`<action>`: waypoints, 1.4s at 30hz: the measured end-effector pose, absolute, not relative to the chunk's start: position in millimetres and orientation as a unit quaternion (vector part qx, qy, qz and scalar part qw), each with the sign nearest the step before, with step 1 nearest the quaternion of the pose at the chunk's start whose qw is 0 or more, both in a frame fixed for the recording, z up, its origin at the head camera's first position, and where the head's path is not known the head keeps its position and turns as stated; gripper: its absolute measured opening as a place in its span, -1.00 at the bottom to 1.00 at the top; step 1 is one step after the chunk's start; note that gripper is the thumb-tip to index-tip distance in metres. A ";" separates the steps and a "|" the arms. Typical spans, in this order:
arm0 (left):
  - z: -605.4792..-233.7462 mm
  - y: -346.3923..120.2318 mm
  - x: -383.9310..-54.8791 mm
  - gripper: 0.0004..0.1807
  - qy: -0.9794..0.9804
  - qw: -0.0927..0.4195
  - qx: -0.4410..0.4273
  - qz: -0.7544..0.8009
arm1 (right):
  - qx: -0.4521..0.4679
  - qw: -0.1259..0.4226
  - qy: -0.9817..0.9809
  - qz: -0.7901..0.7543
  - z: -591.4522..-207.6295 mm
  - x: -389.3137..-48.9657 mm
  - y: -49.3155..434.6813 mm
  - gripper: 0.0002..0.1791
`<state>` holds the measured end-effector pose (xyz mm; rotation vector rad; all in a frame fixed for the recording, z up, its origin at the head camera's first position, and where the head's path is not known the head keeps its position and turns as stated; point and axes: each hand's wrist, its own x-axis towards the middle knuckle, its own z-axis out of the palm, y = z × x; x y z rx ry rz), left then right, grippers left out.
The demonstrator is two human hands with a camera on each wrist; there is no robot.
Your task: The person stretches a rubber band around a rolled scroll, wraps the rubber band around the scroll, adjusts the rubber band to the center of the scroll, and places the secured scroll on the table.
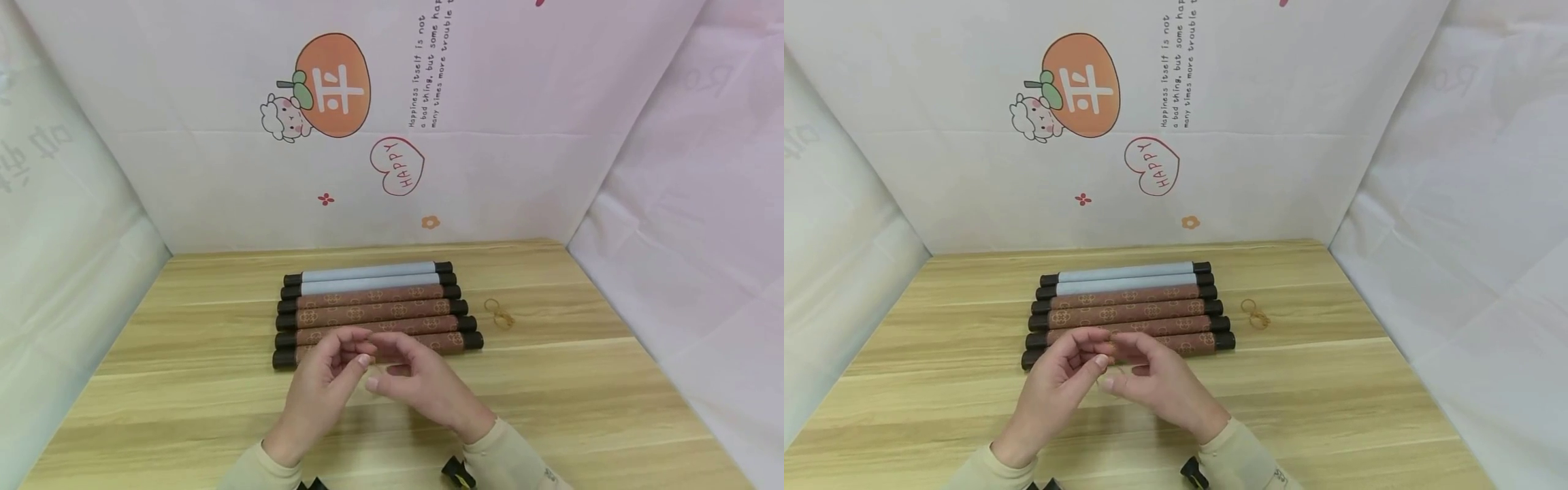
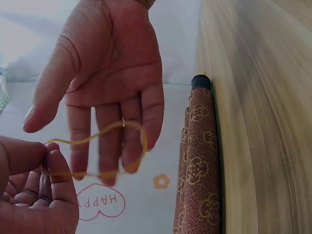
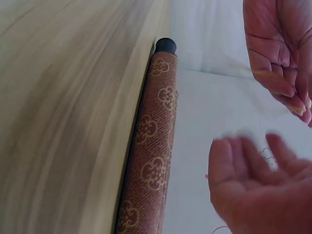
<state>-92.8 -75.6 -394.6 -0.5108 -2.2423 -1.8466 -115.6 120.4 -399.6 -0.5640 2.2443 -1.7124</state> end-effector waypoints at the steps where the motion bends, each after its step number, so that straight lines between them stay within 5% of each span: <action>1: -394.6 -75.5 -92.4 -0.71 -0.757 0.095 -0.174 -0.623 | -0.205 0.138 0.768 -0.591 -399.3 -115.3 119.7 -0.47; 8: -394.4 -76.8 -92.3 -0.68 -0.761 0.092 -0.166 -0.620 | -0.204 0.127 0.790 -0.563 -399.4 -115.0 120.8 -0.80; 23: -400.7 -75.9 -97.1 -0.64 -0.791 0.064 -0.146 -0.591 | -0.151 0.200 0.593 -0.765 -394.5 -119.4 129.8 -0.68; 28: -400.2 -74.1 -97.0 -0.64 -0.788 0.069 -0.143 -0.595 | -0.191 0.225 0.637 -0.712 -395.7 -119.2 131.0 -0.72; 33: -399.0 -73.4 -97.3 -0.63 -0.791 0.075 -0.137 -0.592 | -0.248 0.252 0.717 -0.600 -398.2 -116.2 130.6 -0.54; 42: -404.7 -70.0 -98.4 -0.65 -0.796 0.042 -0.173 -0.578 | -0.184 0.142 0.699 -0.676 -391.6 -111.5 128.9 -0.52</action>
